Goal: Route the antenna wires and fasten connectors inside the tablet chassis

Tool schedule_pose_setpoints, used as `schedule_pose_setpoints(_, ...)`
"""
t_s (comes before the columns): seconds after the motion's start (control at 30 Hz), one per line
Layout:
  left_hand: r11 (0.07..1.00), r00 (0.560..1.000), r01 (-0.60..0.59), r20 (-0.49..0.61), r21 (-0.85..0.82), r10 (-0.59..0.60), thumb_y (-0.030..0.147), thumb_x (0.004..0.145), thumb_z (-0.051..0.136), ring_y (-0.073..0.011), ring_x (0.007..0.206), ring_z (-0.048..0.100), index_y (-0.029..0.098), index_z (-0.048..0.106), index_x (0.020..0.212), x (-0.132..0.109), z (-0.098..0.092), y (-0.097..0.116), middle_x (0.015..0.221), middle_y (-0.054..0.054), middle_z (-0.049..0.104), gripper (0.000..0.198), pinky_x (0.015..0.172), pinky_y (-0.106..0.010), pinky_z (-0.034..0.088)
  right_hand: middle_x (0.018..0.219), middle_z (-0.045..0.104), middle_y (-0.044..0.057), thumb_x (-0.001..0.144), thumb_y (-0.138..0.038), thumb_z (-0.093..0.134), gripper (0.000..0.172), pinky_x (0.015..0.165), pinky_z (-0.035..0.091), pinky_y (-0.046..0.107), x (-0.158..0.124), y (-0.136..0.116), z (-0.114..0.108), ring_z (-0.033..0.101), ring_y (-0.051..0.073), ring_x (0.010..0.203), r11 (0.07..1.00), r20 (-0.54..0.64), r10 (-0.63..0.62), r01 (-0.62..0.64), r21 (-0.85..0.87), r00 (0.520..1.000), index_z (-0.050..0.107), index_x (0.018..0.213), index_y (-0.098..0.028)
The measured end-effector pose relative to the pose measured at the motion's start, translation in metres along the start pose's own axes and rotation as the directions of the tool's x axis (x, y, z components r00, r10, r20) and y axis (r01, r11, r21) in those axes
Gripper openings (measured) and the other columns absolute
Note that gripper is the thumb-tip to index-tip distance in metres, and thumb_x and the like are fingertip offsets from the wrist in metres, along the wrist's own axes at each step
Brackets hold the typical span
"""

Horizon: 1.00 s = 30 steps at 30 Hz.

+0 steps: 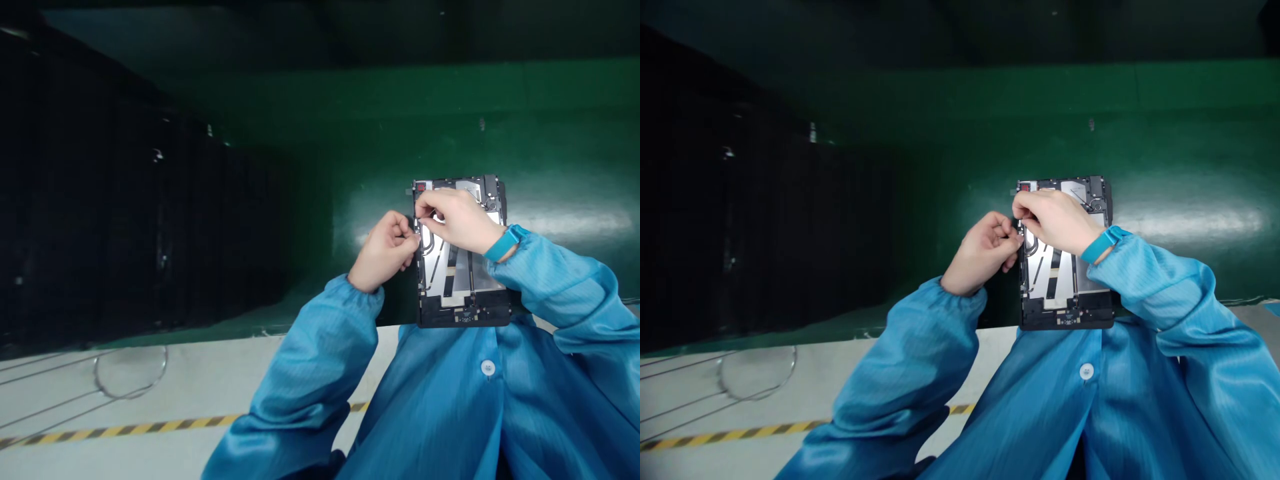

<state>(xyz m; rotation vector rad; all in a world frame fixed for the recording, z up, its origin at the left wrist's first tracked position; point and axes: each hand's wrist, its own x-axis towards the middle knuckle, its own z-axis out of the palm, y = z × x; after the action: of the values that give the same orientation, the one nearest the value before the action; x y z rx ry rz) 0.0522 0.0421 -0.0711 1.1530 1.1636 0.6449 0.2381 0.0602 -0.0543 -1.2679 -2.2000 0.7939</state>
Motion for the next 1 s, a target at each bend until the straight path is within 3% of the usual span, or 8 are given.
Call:
schedule_pose_setpoints(0.6,0.999,0.999,0.033,0.035,0.004,-0.033,0.021,0.063,0.068,-0.005,0.037,0.048,0.023,0.04,0.084,-0.003,0.0,0.005,0.057,0.013,0.054,0.035,0.034,-0.016,0.041,0.09,0.068,0.003,0.088,-0.009,0.057,0.013,0.078,0.037,0.029,-0.001,0.0,0.002,0.058,0.019,0.086,1.0,-0.009,0.028,-0.028,-0.01,1.0,0.062,0.093,-0.02)
schedule_pose_setpoints(0.77,0.998,0.998,0.068,-0.013,0.004,-0.068,0.017,0.06,0.063,-0.0066,0.035,0.047,0.024,0.039,0.084,0.0,0.004,0.01,0.055,0.014,0.052,0.035,0.031,-0.017,0.037,0.091,0.068,0.004,0.088,-0.009,0.058,0.014,0.079,0.038,0.03,0.0,0.0,0.001,0.058,0.019,0.087,1.0,-0.016,0.021,-0.021,-0.009,1.0,0.063,0.095,-0.02)
schedule_pose_setpoints(1.0,0.999,0.999,0.047,0.011,-0.015,-0.047,0.018,0.062,0.063,-0.0077,0.031,0.045,0.026,0.035,0.086,0.003,0.002,0.01,0.051,0.016,0.051,0.038,0.03,-0.017,0.034,0.093,0.069,0.004,0.088,-0.008,0.056,0.016,0.081,0.039,0.03,0.0,-0.001,0.001,0.06,0.02,0.09,1.0,-0.007,0.019,-0.019,0.002,1.0,0.064,0.097,-0.019)
